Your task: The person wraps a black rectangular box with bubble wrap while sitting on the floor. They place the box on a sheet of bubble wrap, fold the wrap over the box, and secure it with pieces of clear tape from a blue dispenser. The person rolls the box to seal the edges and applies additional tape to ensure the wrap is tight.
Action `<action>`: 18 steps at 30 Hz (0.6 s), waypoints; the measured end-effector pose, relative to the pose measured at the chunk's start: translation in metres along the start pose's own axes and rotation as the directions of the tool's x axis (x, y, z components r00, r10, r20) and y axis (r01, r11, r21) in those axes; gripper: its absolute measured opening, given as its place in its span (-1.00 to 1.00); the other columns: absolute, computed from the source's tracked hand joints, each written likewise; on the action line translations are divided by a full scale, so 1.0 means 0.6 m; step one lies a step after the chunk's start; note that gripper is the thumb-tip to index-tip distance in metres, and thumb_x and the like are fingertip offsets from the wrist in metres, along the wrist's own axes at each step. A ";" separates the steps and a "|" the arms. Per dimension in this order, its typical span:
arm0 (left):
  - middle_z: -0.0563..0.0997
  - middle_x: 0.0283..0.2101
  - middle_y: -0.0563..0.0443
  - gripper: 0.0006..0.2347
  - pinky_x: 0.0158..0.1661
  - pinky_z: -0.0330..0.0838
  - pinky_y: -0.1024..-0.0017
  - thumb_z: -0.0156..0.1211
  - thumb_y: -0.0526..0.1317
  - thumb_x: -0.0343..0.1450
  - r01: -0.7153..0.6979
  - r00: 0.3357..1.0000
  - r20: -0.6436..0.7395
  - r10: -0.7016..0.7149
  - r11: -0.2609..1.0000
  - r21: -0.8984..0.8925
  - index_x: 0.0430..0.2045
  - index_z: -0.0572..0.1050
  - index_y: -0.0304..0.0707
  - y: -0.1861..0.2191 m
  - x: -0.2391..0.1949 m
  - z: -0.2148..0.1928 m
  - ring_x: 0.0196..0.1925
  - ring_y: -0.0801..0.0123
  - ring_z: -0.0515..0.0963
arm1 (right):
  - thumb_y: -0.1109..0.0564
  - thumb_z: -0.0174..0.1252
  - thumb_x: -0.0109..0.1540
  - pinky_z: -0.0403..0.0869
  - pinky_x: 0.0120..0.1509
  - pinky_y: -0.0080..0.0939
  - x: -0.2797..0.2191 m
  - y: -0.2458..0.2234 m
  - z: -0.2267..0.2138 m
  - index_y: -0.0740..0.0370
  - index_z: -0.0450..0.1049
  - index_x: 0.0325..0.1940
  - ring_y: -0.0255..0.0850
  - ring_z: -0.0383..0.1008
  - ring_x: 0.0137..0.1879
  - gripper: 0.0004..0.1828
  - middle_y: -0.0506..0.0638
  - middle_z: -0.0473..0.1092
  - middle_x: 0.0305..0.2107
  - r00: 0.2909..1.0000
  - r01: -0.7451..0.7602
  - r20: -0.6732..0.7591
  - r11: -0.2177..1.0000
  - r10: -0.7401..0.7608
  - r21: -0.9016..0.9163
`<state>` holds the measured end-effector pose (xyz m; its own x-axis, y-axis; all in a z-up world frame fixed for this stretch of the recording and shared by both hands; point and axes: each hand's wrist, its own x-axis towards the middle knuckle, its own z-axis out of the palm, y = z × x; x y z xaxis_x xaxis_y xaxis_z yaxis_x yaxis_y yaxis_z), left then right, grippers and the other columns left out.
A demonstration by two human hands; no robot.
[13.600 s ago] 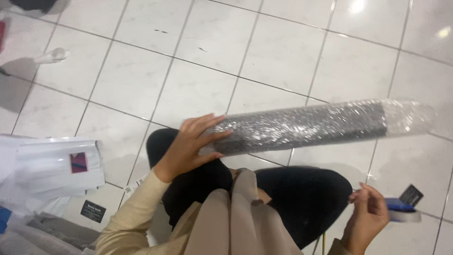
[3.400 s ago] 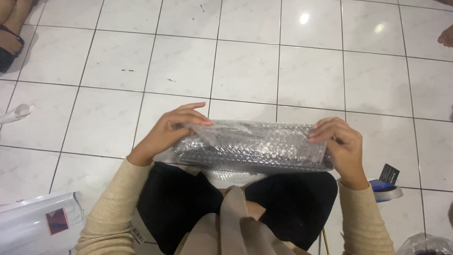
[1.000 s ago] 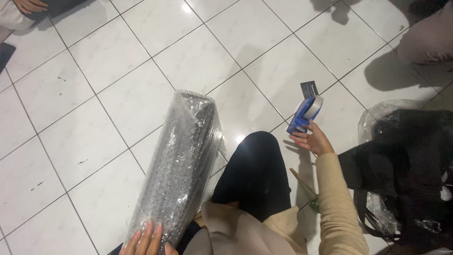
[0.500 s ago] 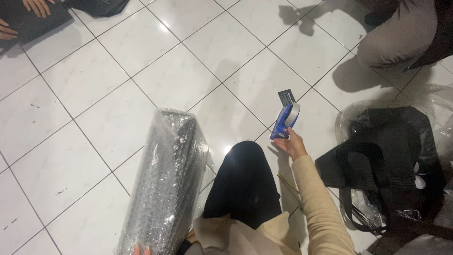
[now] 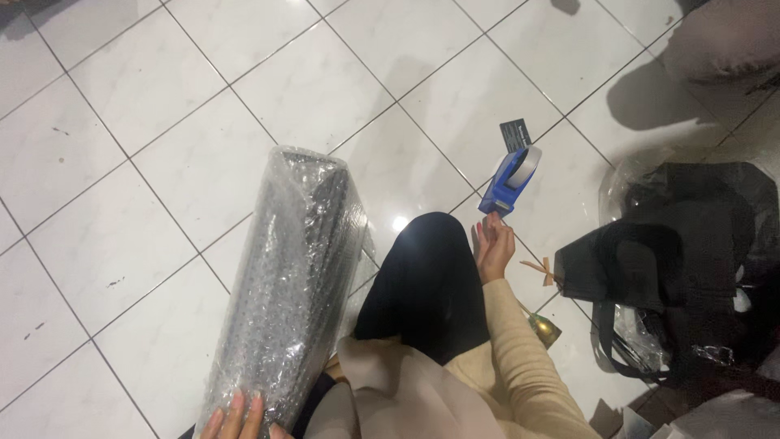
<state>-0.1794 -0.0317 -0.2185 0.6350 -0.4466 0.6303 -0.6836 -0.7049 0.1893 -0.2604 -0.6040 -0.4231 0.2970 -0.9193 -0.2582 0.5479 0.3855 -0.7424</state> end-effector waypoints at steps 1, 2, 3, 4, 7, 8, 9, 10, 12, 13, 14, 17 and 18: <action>0.60 0.04 -0.19 -0.68 0.31 0.28 0.09 -0.08 -0.09 0.44 0.007 1.000 -0.018 -0.007 1.000 0.017 -0.07 0.55 -0.21 0.005 -0.001 -0.004 0.17 0.09 0.46 | 0.15 -0.08 0.40 0.36 0.47 0.26 -0.001 0.000 -0.002 0.23 0.25 -0.15 0.07 0.29 0.43 -0.90 0.27 0.26 0.33 1.000 -0.005 -0.011 1.000 0.006 0.023; 0.60 0.04 -0.18 -0.68 0.31 0.28 0.10 -0.08 -0.09 0.45 0.014 0.999 -0.045 -0.013 0.999 0.029 -0.07 0.56 -0.20 0.010 0.000 -0.006 0.18 0.07 0.44 | 0.13 -0.07 0.40 0.36 0.46 0.25 0.000 0.000 -0.003 0.25 0.26 -0.13 0.05 0.29 0.43 -0.88 0.23 0.25 0.33 1.000 -0.016 -0.026 1.000 0.016 0.008; 0.60 0.05 -0.19 -0.68 0.33 0.27 0.09 -0.09 -0.09 0.45 0.029 1.000 -0.006 -0.028 0.999 0.030 -0.07 0.56 -0.21 0.013 0.002 -0.010 0.20 0.06 0.43 | 0.11 -0.07 0.41 0.37 0.44 0.23 0.003 -0.001 -0.002 0.26 0.27 -0.11 0.04 0.29 0.43 -0.85 0.20 0.25 0.33 0.999 -0.024 -0.038 1.000 0.024 -0.007; 0.60 0.06 -0.19 -0.68 0.34 0.27 0.08 -0.09 -0.10 0.45 0.043 0.998 0.034 -0.044 0.999 0.032 -0.07 0.56 -0.21 0.015 0.004 -0.014 0.22 0.05 0.42 | 0.10 -0.06 0.41 0.38 0.43 0.22 0.006 -0.001 0.000 0.28 0.28 -0.09 0.02 0.30 0.43 -0.83 0.16 0.24 0.34 0.998 -0.033 -0.051 0.999 0.032 -0.021; 0.59 0.06 -0.19 -0.67 0.34 0.27 0.09 -0.09 -0.09 0.44 0.018 0.999 0.042 -0.019 1.000 0.019 -0.08 0.57 -0.22 0.019 0.017 -0.022 0.24 0.06 0.41 | -0.04 -0.03 0.42 0.47 0.33 0.19 0.008 0.005 0.006 0.25 0.29 -0.02 0.09 0.35 0.32 -0.71 0.23 0.31 0.22 0.991 -0.105 -0.084 0.993 0.100 -0.053; 0.59 0.05 -0.19 -0.66 0.33 0.27 0.09 -0.08 -0.08 0.44 -0.003 1.000 0.026 0.002 1.000 0.012 -0.08 0.57 -0.23 0.022 0.021 -0.025 0.24 0.07 0.41 | -0.07 -0.03 0.41 0.49 0.32 0.16 0.007 0.005 0.005 0.27 0.30 -0.01 0.10 0.38 0.32 -0.67 0.24 0.33 0.20 0.986 -0.140 -0.104 0.988 0.133 -0.067; 0.59 0.06 -0.17 -0.67 0.33 0.26 0.09 -0.08 -0.08 0.43 0.012 0.999 0.051 -0.013 0.999 0.032 -0.08 0.58 -0.21 0.027 0.025 -0.031 0.24 0.06 0.40 | -0.10 -0.02 0.41 0.51 0.30 0.13 0.008 0.004 0.003 0.28 0.31 0.00 0.11 0.40 0.31 -0.63 0.25 0.35 0.18 0.979 -0.175 -0.124 0.981 0.164 -0.081; 0.60 0.06 -0.14 -0.67 0.34 0.26 0.08 -0.08 -0.09 0.42 0.026 0.997 0.075 -0.030 0.998 0.051 -0.09 0.58 -0.19 0.032 0.030 -0.037 0.24 0.06 0.40 | -0.13 -0.02 0.40 0.53 0.29 0.10 0.010 0.004 0.003 0.30 0.32 0.00 0.13 0.43 0.30 -0.59 0.26 0.37 0.16 0.970 -0.210 -0.144 0.973 0.195 -0.094; 0.61 0.06 -0.11 -0.68 0.32 0.25 0.07 -0.05 -0.09 0.41 0.034 0.995 0.086 -0.041 0.996 0.083 -0.09 0.59 -0.16 0.041 0.041 -0.045 0.23 0.06 0.40 | -0.12 -0.01 0.41 0.53 0.30 0.11 0.020 0.003 0.004 0.33 0.29 -0.05 0.16 0.42 0.32 -0.59 0.29 0.37 0.14 0.967 -0.239 -0.103 0.969 0.232 -0.061; 0.61 0.05 -0.09 -0.68 0.30 0.25 0.08 -0.03 -0.08 0.40 0.029 0.997 0.074 -0.036 0.995 0.095 -0.09 0.60 -0.15 0.045 0.046 -0.048 0.22 0.07 0.41 | -0.12 -0.01 0.41 0.52 0.30 0.11 0.025 0.003 0.004 0.35 0.27 -0.08 0.17 0.41 0.32 -0.59 0.30 0.38 0.13 0.965 -0.255 -0.083 0.966 0.250 -0.046; 0.62 0.05 -0.08 -0.68 0.29 0.24 0.08 -0.02 -0.08 0.39 0.024 0.998 0.062 -0.030 0.994 0.108 -0.10 0.60 -0.15 0.048 0.050 -0.051 0.21 0.08 0.42 | -0.11 0.00 0.42 0.53 0.32 0.08 0.030 0.004 0.007 0.35 0.28 -0.09 0.16 0.42 0.32 -0.59 0.29 0.38 0.14 0.952 -0.299 -0.067 0.954 0.299 -0.001; 0.62 0.04 -0.03 -0.68 0.27 0.27 0.15 0.01 -0.07 0.39 0.022 0.995 0.091 -0.030 0.996 0.088 -0.09 0.61 -0.12 0.052 0.055 -0.055 0.17 0.14 0.44 | -0.10 0.02 0.40 0.50 0.23 -0.01 0.046 0.002 0.025 0.32 0.33 -0.10 0.06 0.42 0.23 -0.62 0.21 0.40 0.06 0.911 -0.409 -0.061 0.912 0.408 -0.003; 0.63 0.04 -0.03 -0.68 0.26 0.27 0.16 0.02 -0.06 0.39 0.030 0.995 0.089 -0.039 0.995 0.096 -0.09 0.61 -0.11 0.052 0.053 -0.059 0.17 0.15 0.44 | -0.10 0.03 0.40 0.50 0.20 -0.03 0.041 0.004 0.031 0.31 0.34 -0.10 0.03 0.42 0.20 -0.63 0.18 0.40 0.04 0.895 -0.443 -0.071 0.895 0.440 -0.046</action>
<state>-0.1935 -0.0484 -0.1659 0.6905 -0.4665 0.5528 -0.6264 -0.7678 0.1346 -0.2372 -0.6239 -0.4199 0.4510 -0.6594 -0.6015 0.3233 0.7489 -0.5785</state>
